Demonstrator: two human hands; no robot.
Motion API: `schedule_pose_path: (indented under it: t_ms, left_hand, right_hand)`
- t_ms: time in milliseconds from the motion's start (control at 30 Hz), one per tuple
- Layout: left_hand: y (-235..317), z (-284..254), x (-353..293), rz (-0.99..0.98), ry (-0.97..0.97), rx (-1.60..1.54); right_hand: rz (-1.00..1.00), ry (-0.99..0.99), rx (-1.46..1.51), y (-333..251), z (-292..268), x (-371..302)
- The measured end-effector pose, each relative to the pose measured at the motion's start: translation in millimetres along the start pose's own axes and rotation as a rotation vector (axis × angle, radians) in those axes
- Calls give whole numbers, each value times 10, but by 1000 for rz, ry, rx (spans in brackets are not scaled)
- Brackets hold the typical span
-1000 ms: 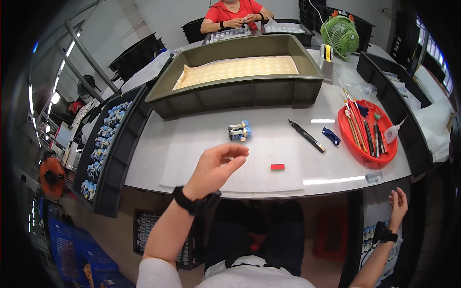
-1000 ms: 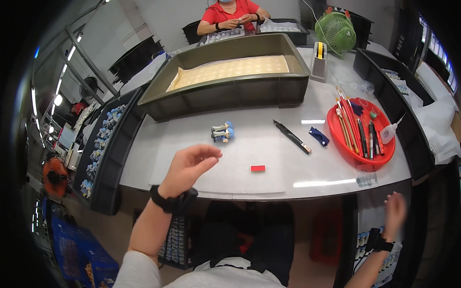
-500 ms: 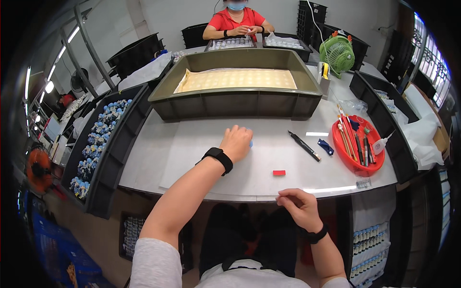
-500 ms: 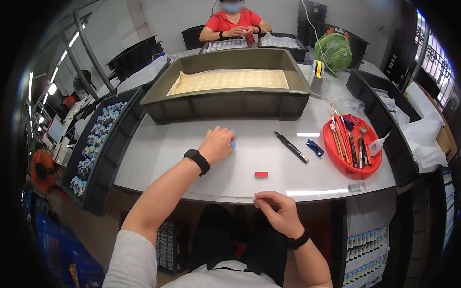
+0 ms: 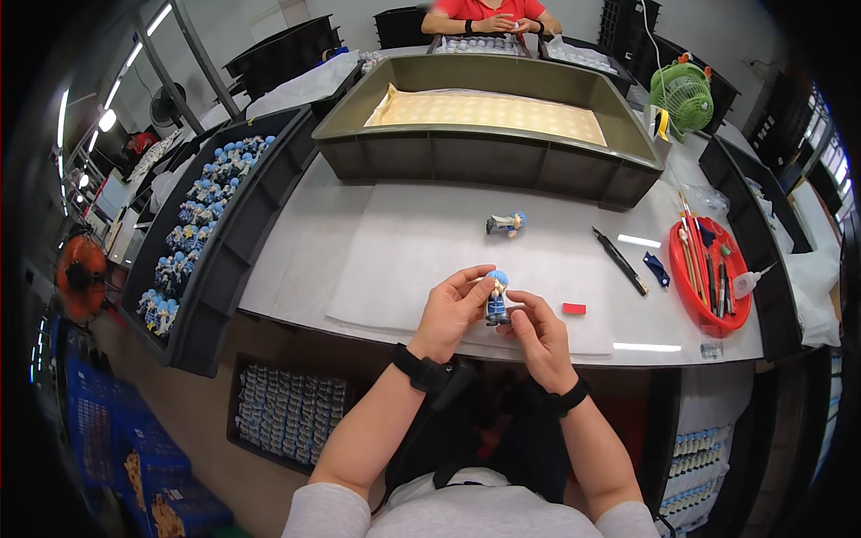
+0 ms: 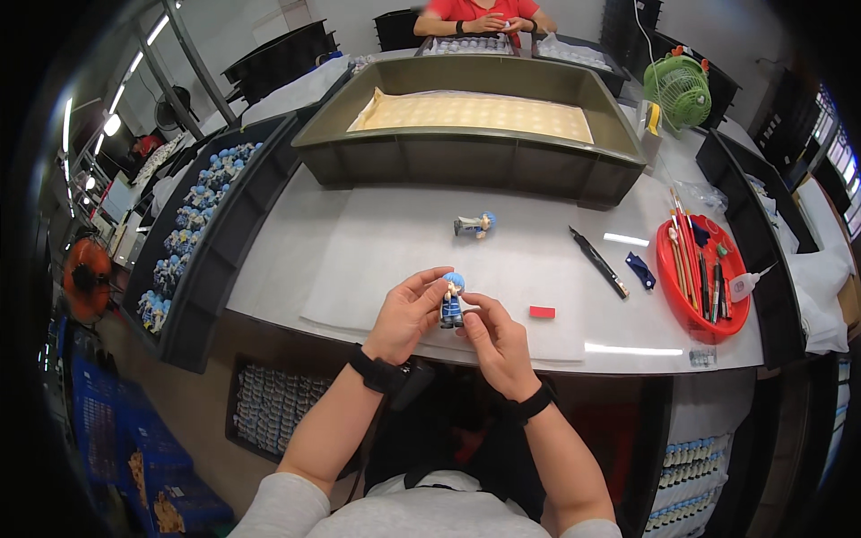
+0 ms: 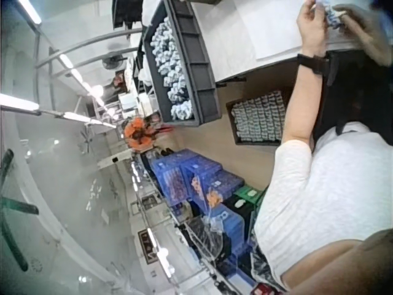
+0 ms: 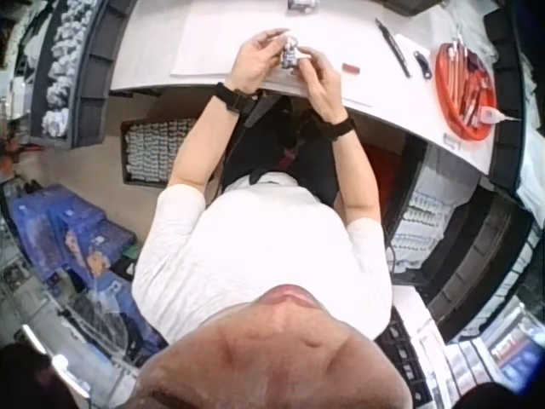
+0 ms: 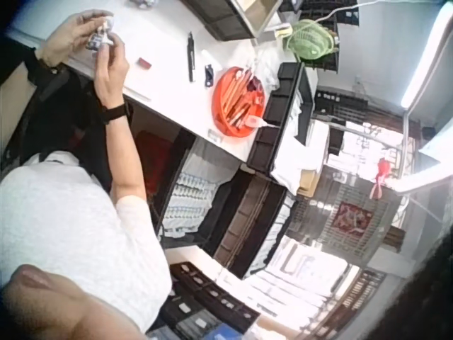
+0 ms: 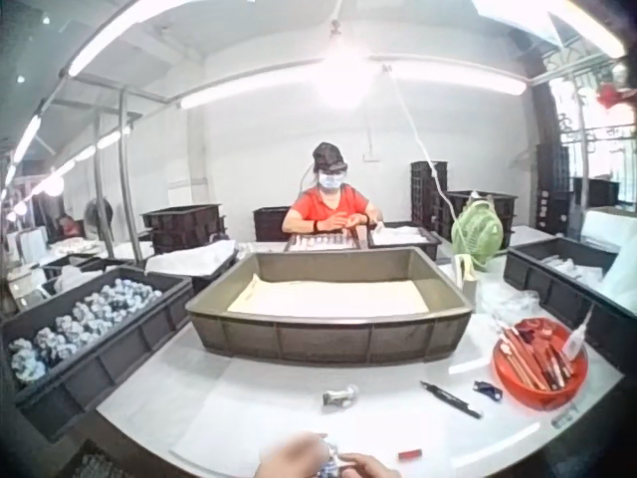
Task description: The person assembles small blue and white figures by hand, picking them up from a tray and placing them on the table. They handle the figures one at a time, occasionally adjusting their position.
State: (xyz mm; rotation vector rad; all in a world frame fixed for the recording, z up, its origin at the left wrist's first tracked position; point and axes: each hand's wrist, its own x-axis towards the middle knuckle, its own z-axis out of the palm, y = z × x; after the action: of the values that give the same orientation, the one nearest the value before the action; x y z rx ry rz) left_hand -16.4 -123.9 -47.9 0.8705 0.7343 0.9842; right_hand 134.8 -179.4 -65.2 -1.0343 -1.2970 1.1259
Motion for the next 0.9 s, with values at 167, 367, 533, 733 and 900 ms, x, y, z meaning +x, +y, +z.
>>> schedule_pose_path:
  t_ms: [167,367,533,733,900]
  left_hand:
    - [-118,-54,6,13,-22,-128]
    - [-173,-103,-21,70,-45,-171]
    - [-175,-113,-20,84,-60,-160]
    - [-180,-112,-19,98,-69,-158]
    - [-178,-110,-18,88,-43,-160]
  right_hand:
    - [-44,6,2,28,-4,3]
    - [-8,15,-35,52,-20,-6]
    - [-9,27,-44,29,-19,-8]
    - [-2,71,-5,19,-7,-10]
    - [-28,92,62,48,4,-3]
